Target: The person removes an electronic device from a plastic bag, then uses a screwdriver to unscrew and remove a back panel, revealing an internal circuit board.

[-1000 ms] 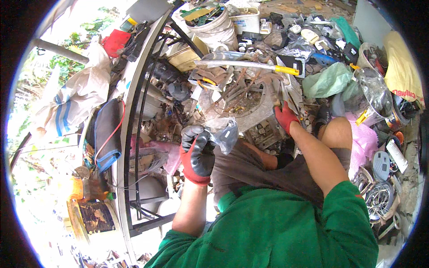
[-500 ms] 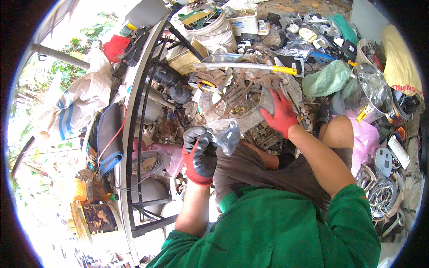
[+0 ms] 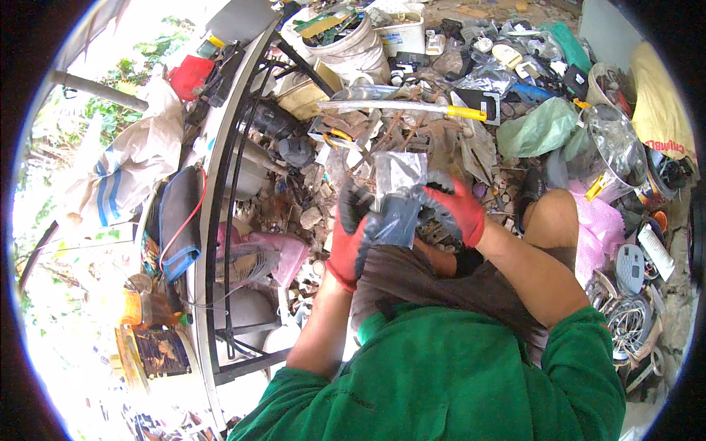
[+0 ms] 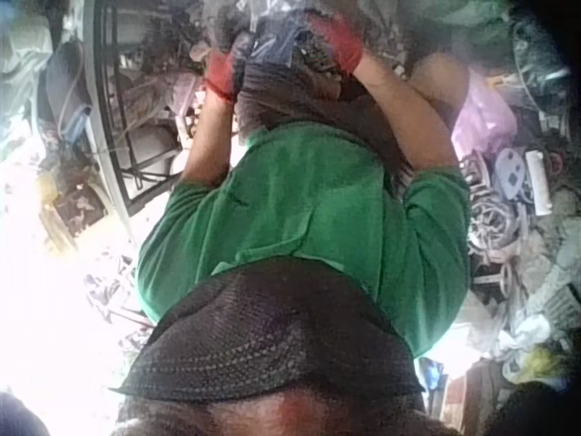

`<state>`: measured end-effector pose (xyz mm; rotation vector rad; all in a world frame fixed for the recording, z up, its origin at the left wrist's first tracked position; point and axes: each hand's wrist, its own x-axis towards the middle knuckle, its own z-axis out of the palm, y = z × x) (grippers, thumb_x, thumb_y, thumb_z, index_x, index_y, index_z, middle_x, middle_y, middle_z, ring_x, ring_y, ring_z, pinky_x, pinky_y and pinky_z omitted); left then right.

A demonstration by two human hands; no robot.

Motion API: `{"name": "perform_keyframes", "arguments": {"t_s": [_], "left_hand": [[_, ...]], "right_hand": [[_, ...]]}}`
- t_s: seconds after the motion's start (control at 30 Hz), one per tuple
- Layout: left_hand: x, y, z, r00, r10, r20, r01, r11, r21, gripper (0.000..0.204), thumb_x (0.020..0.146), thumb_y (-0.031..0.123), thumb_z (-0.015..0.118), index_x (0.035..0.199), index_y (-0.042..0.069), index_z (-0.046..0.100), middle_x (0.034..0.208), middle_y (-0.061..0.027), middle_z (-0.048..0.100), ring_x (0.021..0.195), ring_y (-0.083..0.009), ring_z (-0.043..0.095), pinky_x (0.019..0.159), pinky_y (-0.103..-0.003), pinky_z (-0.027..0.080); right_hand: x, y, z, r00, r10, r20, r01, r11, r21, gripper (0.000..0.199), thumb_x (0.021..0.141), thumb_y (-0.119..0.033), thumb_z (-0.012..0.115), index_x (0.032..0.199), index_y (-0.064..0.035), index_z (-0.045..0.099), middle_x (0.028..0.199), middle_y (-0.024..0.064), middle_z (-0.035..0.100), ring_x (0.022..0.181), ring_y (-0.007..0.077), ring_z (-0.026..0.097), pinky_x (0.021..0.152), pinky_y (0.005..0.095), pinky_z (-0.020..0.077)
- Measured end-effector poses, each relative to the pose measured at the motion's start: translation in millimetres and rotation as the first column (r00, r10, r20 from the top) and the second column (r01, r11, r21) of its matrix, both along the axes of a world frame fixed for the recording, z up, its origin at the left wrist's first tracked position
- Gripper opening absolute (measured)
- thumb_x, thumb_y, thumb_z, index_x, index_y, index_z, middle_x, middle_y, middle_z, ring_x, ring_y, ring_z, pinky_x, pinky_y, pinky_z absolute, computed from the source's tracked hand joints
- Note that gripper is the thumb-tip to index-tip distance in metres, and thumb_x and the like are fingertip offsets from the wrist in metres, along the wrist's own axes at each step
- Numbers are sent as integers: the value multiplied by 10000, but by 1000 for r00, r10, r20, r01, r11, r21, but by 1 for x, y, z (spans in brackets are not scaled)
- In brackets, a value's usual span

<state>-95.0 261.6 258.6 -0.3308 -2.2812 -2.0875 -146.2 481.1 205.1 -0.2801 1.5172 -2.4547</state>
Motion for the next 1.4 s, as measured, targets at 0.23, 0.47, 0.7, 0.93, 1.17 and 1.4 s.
{"name": "perform_keyframes", "arguments": {"t_s": [0.23, 0.47, 0.7, 0.93, 1.17, 1.4], "left_hand": [[8, 8, -21, 978, 150, 146, -113, 965, -235, 204, 939, 155, 615, 1036, -21, 644, 901, -13, 675, 820, -83, 573, 769, -262, 477], [-4, -1, 5, 963, 268, -36, -261, 886, -383, 209, 959, 184, 580, 977, -16, 636, 793, -16, 635, 744, -81, 522, 693, -258, 456], [-8, 5, 13, 986, 156, 65, -166, 969, 186, 188, 962, 155, 563, 1091, 24, 604, 921, -3, 622, 824, -91, 530, 737, -238, 440], [-3, -18, 13, 999, -7, -33, 8, 1000, 23, 390, 930, 115, 532, 1306, 25, 484, 1242, -126, 589, 1116, -243, 586, 999, -367, 455], [-13, -48, 36, 927, 374, 9, -333, 816, 473, 460, 970, 331, 419, 1288, 9, 504, 1244, -150, 584, 1128, -280, 575, 959, -412, 472], [40, -271, -94, 465, 835, 293, -863, 502, -60, 608, 915, 415, 573, 1338, -5, 454, 1324, -203, 512, 1201, -331, 527, 1019, -395, 423]], "right_hand": [[-23, 12, -25, 990, 108, 85, -78, 950, -303, 336, 901, -88, 604, 1231, -36, 583, 1129, 67, 656, 978, 172, 647, 876, 320, 514], [-22, 12, -10, 952, 290, 101, -214, 863, -457, 389, 893, -42, 591, 1277, -16, 530, 1174, 108, 639, 1061, 238, 630, 911, 378, 521], [-9, 1, 1, 876, 460, 142, -291, 742, -603, 456, 952, -275, 549, 1332, -30, 485, 1223, 120, 615, 1098, 240, 615, 901, 395, 531], [-4, 1, 18, 821, 550, 152, -385, 731, -563, 482, 946, -285, 552, 1359, -51, 467, 1231, 110, 613, 1083, 220, 625, 843, 357, 557], [-3, 5, 9, 879, 444, 175, -306, 805, -508, 489, 902, -133, 610, 1363, -55, 464, 1255, 102, 601, 1076, 202, 624, 792, 339, 570], [-1, 0, 28, 966, 175, -188, -208, 962, -175, 566, 885, -53, 597, 1412, -21, 393, 1309, 117, 554, 1169, 200, 551, 969, 359, 472]]}}
